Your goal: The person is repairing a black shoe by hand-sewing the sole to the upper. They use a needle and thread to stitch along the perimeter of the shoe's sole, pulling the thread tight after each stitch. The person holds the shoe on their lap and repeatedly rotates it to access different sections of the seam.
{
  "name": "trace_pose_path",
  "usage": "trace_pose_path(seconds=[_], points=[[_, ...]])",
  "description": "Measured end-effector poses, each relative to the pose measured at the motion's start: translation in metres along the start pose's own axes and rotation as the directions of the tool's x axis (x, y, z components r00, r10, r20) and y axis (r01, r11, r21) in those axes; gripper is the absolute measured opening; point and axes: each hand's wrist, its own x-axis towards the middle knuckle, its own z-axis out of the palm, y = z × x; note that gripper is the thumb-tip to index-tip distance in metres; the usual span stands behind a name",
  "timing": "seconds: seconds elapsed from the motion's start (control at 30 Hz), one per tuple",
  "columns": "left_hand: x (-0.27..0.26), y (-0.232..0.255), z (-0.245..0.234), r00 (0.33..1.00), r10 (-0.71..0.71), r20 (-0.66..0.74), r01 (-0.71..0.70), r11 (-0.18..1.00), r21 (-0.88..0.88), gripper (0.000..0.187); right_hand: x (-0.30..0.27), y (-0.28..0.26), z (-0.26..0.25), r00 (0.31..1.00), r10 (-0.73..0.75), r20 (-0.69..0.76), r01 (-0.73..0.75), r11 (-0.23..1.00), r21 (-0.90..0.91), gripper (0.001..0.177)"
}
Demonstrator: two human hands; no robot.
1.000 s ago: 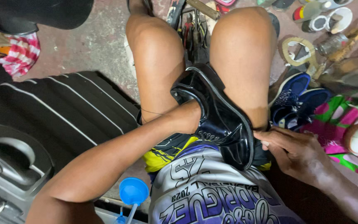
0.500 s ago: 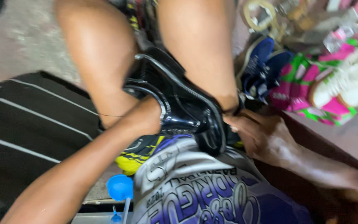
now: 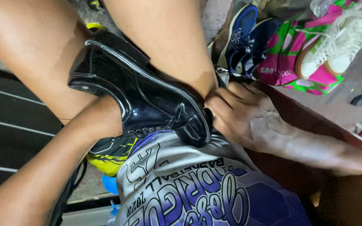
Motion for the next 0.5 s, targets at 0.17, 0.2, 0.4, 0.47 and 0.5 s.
trace_pose_path(seconds=[0.17, 0.2, 0.4, 0.47, 0.5], points=[[0.01, -0.002, -0.013, 0.998, -0.042, 0.051, 0.041, 0.999, 0.008, 0.055, 0.009, 0.02, -0.004, 0.965, -0.068, 0.255, 0.041, 0.993, 0.111, 0.018], [0.008, -0.003, -0.011, 0.993, -0.108, 0.054, 0.108, 0.994, -0.003, 0.058, 0.009, 0.025, -0.005, 0.958, -0.134, 0.254, 0.104, 0.987, 0.126, 0.018], [0.005, -0.006, -0.01, 0.998, 0.062, 0.004, -0.062, 0.996, 0.069, 0.066, 0.017, 0.042, 0.002, 0.946, -0.215, 0.242, 0.181, 0.971, 0.155, 0.028], [0.009, -0.002, -0.014, 0.999, 0.018, 0.032, -0.02, 0.998, 0.064, 0.063, 0.016, 0.043, 0.004, 0.959, -0.197, 0.204, 0.169, 0.975, 0.145, 0.03], [0.01, 0.001, -0.014, 0.999, 0.005, 0.032, -0.007, 0.998, 0.059, 0.061, 0.017, 0.045, 0.004, 0.961, -0.201, 0.192, 0.175, 0.974, 0.142, 0.031]])
